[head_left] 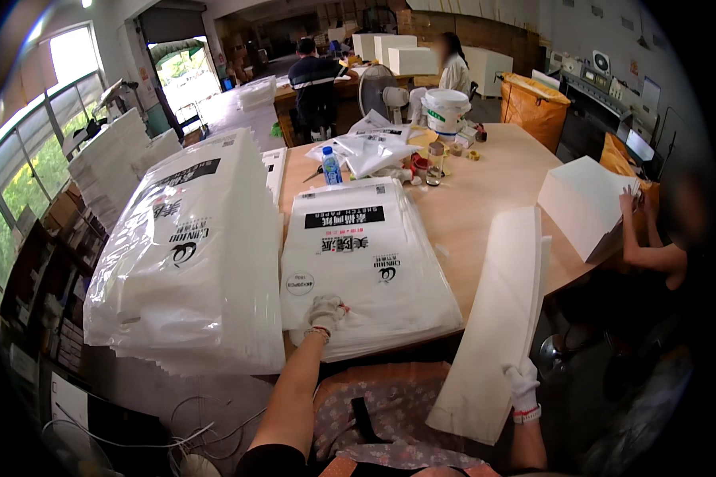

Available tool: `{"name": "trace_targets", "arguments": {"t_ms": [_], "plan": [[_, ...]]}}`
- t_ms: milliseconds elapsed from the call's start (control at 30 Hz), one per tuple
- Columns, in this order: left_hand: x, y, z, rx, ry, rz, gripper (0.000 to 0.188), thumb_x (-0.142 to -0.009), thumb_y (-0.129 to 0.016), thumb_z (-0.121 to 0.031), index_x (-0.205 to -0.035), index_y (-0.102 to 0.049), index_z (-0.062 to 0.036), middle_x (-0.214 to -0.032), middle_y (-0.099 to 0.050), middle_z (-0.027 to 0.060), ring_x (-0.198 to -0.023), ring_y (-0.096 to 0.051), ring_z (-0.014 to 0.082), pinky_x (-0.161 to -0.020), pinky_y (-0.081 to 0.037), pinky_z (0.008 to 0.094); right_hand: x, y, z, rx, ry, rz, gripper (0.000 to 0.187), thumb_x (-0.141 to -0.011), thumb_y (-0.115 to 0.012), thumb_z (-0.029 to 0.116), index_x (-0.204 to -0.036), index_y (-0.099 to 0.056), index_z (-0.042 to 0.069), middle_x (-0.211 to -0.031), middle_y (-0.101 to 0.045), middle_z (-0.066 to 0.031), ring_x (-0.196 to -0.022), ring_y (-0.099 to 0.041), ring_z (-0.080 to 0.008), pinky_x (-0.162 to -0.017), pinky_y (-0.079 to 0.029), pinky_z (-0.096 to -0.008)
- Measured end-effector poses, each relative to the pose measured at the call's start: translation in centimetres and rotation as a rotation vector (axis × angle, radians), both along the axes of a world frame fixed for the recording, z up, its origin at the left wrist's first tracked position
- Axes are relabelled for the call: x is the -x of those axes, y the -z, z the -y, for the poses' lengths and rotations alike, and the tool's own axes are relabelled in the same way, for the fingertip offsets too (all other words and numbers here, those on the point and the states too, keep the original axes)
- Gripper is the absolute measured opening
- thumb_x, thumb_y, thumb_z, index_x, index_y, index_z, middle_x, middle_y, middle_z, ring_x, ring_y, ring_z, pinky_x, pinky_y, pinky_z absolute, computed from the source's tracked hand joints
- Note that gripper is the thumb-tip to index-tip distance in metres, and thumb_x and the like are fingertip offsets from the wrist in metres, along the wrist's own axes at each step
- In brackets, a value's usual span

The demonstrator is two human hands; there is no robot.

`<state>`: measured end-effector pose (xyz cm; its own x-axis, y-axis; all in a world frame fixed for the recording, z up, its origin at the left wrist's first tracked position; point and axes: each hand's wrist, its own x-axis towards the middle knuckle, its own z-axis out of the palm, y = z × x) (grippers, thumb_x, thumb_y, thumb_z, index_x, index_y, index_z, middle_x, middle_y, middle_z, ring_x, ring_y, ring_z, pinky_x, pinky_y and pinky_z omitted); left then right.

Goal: The person repeatedly takes white paper sheets from a stack and places them into plastic packaging bags on a table. The person handles the sheets one at a time and stacks them inside the bags. Other people are visible in the background working at separate tables.

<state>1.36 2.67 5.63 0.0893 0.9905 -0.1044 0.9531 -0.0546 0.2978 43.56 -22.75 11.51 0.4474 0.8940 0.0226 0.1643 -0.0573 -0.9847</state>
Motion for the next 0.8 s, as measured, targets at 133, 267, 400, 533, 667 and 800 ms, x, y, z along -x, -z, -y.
{"name": "trace_targets", "arguments": {"t_ms": [133, 267, 400, 533, 667, 800], "plan": [[-2.1, 3.7, -2.1, 0.14, 0.141, 0.338, 0.03, -0.085, -0.056, -0.035, -0.101, -0.063, -0.0102, -0.098, -0.067, 0.0072, -0.094, -0.061, 0.0257, -0.084, -0.047, 0.0349, 1.7, -6.7, 2.0, 0.069, -0.128, 0.25, 0.015, -0.068, -0.054, 0.0, -0.079, -0.064, -0.003, -0.072, -0.066, -0.0102, -0.063, -0.062, -0.0151, -0.057, -0.049, -0.0283], [-5.2, 0.7, -2.8, 0.398, 0.25, 0.749, 0.023, -0.089, -0.05, -0.025, -0.091, -0.061, -0.0054, -0.082, -0.065, 0.0086, -0.075, -0.061, 0.0227, -0.07, -0.049, 0.0337, 2.5, -9.6, 2.4, -0.23, -0.585, 1.215, 0.007, -0.069, -0.063, 0.013, -0.072, -0.067, 0.009, -0.066, -0.06, -0.0101, -0.059, -0.059, -0.0278, -0.05, -0.048, -0.0376], [-2.9, 3.1, -8.0, 0.557, -0.106, 1.518, 0.01, -0.087, -0.054, -0.013, -0.091, -0.056, -0.0035, -0.076, -0.058, 0.0048, -0.068, -0.058, 0.0146, -0.062, -0.048, 0.0278, 5.3, -4.9, 0.8, 0.135, -0.696, 1.108, 0.025, -0.077, -0.061, 0.036, -0.076, -0.068, 0.012, -0.071, -0.06, -0.0146, -0.065, -0.059, -0.0343, -0.052, -0.047, -0.0448], [-7.1, -13.6, -8.2, 0.421, -0.023, 1.792, 0.016, -0.085, -0.056, -0.01, -0.1, -0.055, -0.0032, -0.078, -0.058, 0.0026, -0.066, -0.058, 0.0137, -0.061, -0.05, 0.0299, 6.9, -4.3, 0.7, 0.272, -0.683, 0.952, 0.033, -0.075, -0.063, 0.037, -0.064, -0.059, 0.006, -0.065, -0.058, -0.0162, -0.065, -0.059, -0.0374, -0.054, -0.046, -0.0443], [-7.0, -20.0, -8.8, 0.28, 0.337, 1.193, 0.018, -0.088, -0.053, -0.015, -0.104, -0.057, -0.0073, -0.081, -0.059, 0.0004, -0.063, -0.054, 0.0098, -0.057, -0.047, 0.0259, 6.8, -5.2, 0.3, 0.285, -0.691, 0.965, 0.04, -0.075, -0.064, 0.044, -0.062, -0.058, 0.006, -0.061, -0.058, -0.0166, -0.062, -0.06, -0.0379, -0.053, -0.046, -0.0453], [-13.2, -19.7, 2.0, 0.332, 0.625, 0.963, 0.029, -0.086, -0.052, -0.018, -0.114, -0.054, -0.0093, -0.088, -0.061, 0.0077, -0.074, -0.057, 0.0191, -0.066, -0.047, 0.0317, 7.5, -5.8, -4.8, 0.302, -0.653, 1.083, 0.043, -0.075, -0.064, 0.047, -0.059, -0.059, 0.006, -0.059, -0.056, -0.0163, -0.059, -0.059, -0.0374, -0.051, -0.046, -0.0433]]}}
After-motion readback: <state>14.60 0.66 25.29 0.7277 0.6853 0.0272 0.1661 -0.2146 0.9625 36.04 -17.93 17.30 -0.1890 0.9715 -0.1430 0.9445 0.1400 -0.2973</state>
